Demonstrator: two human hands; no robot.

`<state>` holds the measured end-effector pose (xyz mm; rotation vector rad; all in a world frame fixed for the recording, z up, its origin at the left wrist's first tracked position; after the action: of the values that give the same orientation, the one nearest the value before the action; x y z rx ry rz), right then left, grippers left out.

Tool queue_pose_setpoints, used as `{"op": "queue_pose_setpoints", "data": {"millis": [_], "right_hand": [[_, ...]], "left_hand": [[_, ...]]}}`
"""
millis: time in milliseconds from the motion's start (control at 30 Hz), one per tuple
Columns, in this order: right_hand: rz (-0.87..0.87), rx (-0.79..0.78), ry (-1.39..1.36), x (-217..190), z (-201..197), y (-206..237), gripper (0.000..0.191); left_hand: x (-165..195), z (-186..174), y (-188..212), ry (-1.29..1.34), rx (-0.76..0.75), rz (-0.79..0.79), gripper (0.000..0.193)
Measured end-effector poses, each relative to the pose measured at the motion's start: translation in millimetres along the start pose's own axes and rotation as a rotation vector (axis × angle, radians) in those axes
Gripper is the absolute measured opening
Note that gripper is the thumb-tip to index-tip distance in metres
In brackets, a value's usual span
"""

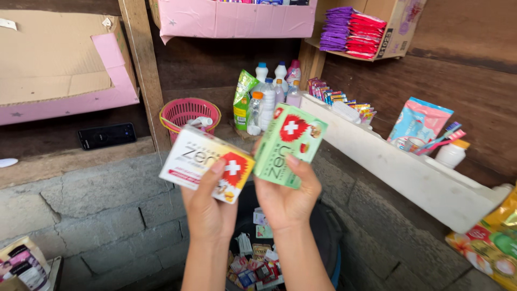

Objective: The person picks toiletry boxes and packets one at a time from a large basin on the floor and places them onto a wall-mounted cardboard shelf, arranging soap boxes, skincare boxes and toothpaste boxes in rows. They continue sorting through the basin contents and align the items on the shelf.

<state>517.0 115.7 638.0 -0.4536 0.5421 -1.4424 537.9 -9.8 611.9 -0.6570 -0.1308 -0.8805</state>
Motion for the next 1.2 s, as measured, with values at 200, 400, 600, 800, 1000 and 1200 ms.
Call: {"op": "queue_pose_setpoints", "data": {"millis": [200, 400, 600, 800, 1000, 1200], "right_hand": [[-0.093, 0.03, 0.032, -41.1, 15.4, 36.9, 0.066], [-0.104, 0.014, 0.061, -62.9, 20.3, 56.3, 0.061], [-0.107, 0.017, 0.138, -48.2, 27.9, 61.1, 0.067], [0.04, 0.064, 0.186, 8.9, 22.4, 56.5, 0.062], [0.134, 0.002, 0.221, 98.8, 26.3, 57.5, 0.058], [0.255, -0.016, 0.211, 196.7, 38.3, 66.3, 0.055]], "left_hand": [[-8.9, 30.2, 42.9, 0.008, -0.039, -0.114, 0.052], [-12.9, 46.3, 67.7, -0.001, -0.058, -0.176, 0.053], [-3.0, 40.1, 70.5, 0.104, -0.058, -0.135, 0.051], [35.3, 2.7, 52.7, 0.039, 0.038, -0.017, 0.042], [110.1, -56.3, 31.7, -0.05, 0.139, 0.065, 0.043], [196.0, -119.8, 16.1, -0.185, 0.206, 0.126, 0.045]]}}
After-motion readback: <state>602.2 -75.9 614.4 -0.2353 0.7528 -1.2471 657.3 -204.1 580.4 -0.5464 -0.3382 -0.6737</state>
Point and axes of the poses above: each hand's wrist, its own y-axis away from the middle knuckle, its own z-axis out of the palm, x = y × z, the point moved 4 cm from there along -y, towards the middle knuckle, and after that the axes turned 5 degrees about -y, right-handed, at the moved point
